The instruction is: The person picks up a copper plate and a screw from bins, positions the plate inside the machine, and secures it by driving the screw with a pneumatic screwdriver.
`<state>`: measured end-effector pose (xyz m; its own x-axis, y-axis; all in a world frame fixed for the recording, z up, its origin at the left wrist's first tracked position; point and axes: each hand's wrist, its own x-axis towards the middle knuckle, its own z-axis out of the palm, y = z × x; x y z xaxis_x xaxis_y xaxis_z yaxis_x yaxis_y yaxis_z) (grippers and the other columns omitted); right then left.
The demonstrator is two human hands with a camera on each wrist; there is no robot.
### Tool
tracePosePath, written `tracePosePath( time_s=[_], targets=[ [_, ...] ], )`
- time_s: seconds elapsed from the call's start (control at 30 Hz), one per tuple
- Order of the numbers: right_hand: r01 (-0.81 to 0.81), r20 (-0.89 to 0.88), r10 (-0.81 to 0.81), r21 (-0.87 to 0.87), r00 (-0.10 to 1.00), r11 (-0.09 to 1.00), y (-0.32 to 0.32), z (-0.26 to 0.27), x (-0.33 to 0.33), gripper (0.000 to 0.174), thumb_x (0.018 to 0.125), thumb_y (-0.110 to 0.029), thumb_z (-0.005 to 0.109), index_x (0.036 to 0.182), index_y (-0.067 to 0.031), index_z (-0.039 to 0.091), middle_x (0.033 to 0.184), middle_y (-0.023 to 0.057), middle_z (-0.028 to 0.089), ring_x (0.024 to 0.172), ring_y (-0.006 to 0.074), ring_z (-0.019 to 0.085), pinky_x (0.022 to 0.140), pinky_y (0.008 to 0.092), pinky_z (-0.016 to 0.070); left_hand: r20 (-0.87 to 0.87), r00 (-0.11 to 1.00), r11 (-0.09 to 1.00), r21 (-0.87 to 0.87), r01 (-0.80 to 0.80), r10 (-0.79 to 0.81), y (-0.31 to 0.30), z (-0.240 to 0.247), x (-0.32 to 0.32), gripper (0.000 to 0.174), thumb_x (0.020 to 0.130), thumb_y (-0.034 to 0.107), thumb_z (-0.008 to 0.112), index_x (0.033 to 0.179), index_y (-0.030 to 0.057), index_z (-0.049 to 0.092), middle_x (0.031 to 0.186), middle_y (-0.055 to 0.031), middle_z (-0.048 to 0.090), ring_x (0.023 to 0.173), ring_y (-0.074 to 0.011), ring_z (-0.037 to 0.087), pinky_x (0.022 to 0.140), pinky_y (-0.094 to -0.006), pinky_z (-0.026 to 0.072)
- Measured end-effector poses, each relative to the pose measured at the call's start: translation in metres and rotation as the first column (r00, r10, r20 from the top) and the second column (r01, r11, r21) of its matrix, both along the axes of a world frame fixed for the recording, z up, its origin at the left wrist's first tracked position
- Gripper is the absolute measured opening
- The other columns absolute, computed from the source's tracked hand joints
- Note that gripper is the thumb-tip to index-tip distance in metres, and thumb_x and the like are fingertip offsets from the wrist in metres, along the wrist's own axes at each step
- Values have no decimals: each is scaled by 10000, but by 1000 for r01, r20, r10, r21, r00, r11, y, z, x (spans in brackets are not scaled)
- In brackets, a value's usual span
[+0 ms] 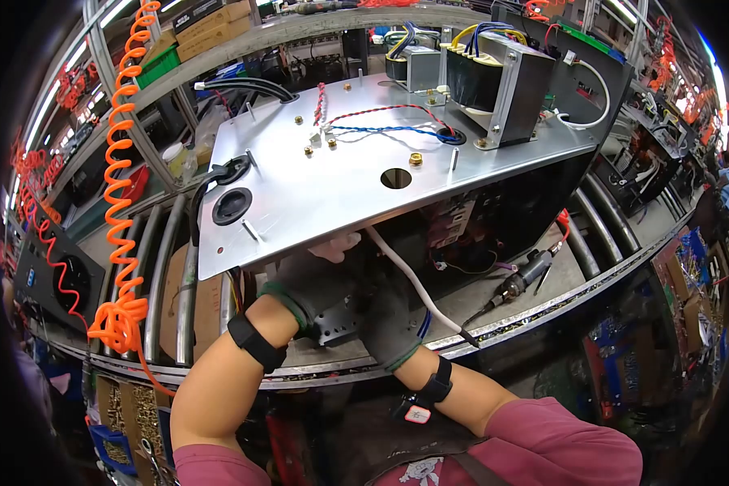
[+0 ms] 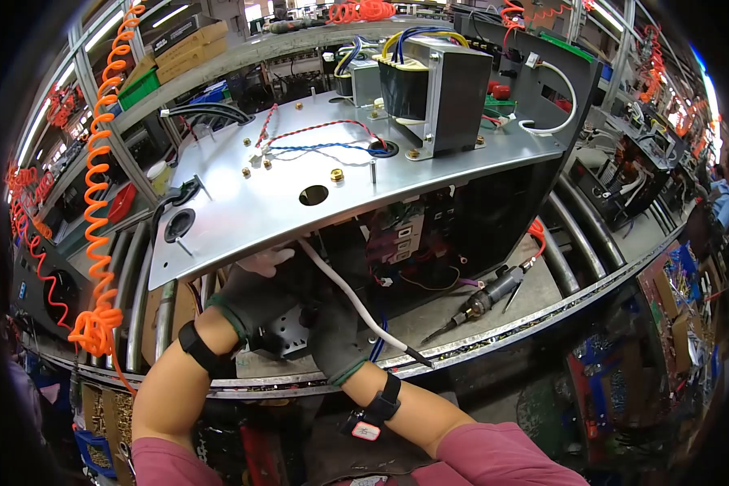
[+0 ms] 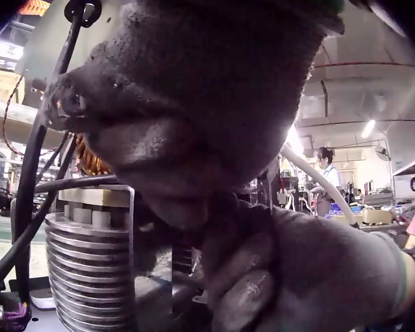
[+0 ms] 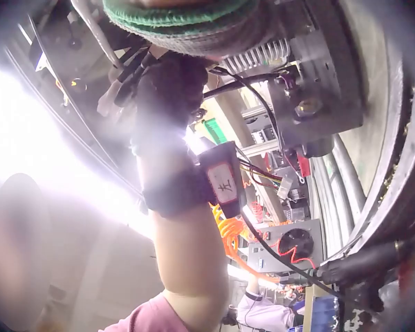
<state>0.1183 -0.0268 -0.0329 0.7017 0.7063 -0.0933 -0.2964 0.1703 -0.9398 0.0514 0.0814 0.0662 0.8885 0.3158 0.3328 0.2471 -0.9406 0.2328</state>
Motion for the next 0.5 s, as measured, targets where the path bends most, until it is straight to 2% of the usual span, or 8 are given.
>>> tracePosePath(
  time_s=[0.03, 0.17, 0.2, 0.23, 0.37, 0.43, 0.47, 0.5],
  targets=[
    [78, -571, 42, 183, 820, 980, 3, 7, -1, 491, 817, -9, 559, 1300, -93, 533, 1226, 113, 577, 1102, 227, 532, 826, 318, 483, 6, 1000, 1000, 3, -1, 1, 1, -2, -1, 397, 717, 250, 694, 1059, 70, 605, 1142, -132, 580, 1069, -269, 564, 905, -351, 472],
    [73, -519, 29, 175, 854, 982, 0, 12, -1, 429, 847, -70, 566, 1272, -128, 556, 1214, 88, 593, 1092, 260, 546, 853, 359, 478, 87, 996, 996, -79, 43, -36, -11, 3, -14, 396, 733, 212, 688, 1084, 48, 607, 1111, -127, 601, 1022, -251, 590, 866, -352, 485],
    [5, -60, 0, 88, 998, 996, -3, 3, -1, 412, 891, -120, 535, 1303, -136, 516, 1210, 66, 593, 1085, 253, 556, 844, 364, 486, 177, 984, 993, -114, 30, -9, -20, 8, -21, 386, 755, 201, 684, 1096, 38, 604, 1091, -125, 616, 985, -232, 610, 834, -337, 493],
    [-12, 413, 21, -24, 910, 1000, -5, -3, 0, 400, 935, -170, 505, 1333, -145, 475, 1205, 43, 594, 1077, 247, 565, 835, 369, 494, 180, 984, 993, -115, 33, -12, -28, 14, -28, 386, 755, 201, 684, 1096, 38, 604, 1091, -125, 616, 985, -232, 610, 834, -337, 493],
    [-108, 417, 119, -50, 901, 993, -5, -6, 4, 440, 932, -218, 527, 1351, -119, 435, 1252, 76, 562, 1129, 270, 550, 881, 409, 490, 191, 965, 830, -557, -44, 179, -56, 12, -52, 378, 819, 188, 677, 1145, 20, 583, 997, -107, 648, 852, -139, 625, 733, -270, 488],
    [-144, -142, 232, 457, 962, 878, -4, -3, 1, 490, 835, -140, 621, 1299, -64, 483, 1265, 135, 545, 1173, 304, 520, 944, 418, 460, 226, 928, 716, -696, -58, 296, -64, 4, -52, 362, 836, 189, 674, 1142, 18, 585, 956, -84, 658, 817, -109, 619, 704, -255, 482],
    [-32, -249, 129, 361, 960, 932, 0, 10, -4, 439, 832, 105, 445, 1246, -13, 528, 1181, 52, 575, 908, 116, 608, 691, 257, 517, 308, 905, 617, -784, 66, 295, -65, 0, -49, 352, 836, 170, 670, 1143, 17, 592, 975, -82, 664, 837, -119, 623, 718, -261, 490],
    [-24, -247, 121, 361, 962, 932, -4, 15, -5, 439, 832, 105, 445, 1246, -13, 528, 1181, 52, 575, 908, 116, 608, 691, 257, 517, 384, 873, 506, -840, 194, 302, -67, -2, -45, 342, 836, 150, 667, 1143, 15, 599, 995, -80, 669, 857, -128, 627, 732, -268, 497]
  ],
)
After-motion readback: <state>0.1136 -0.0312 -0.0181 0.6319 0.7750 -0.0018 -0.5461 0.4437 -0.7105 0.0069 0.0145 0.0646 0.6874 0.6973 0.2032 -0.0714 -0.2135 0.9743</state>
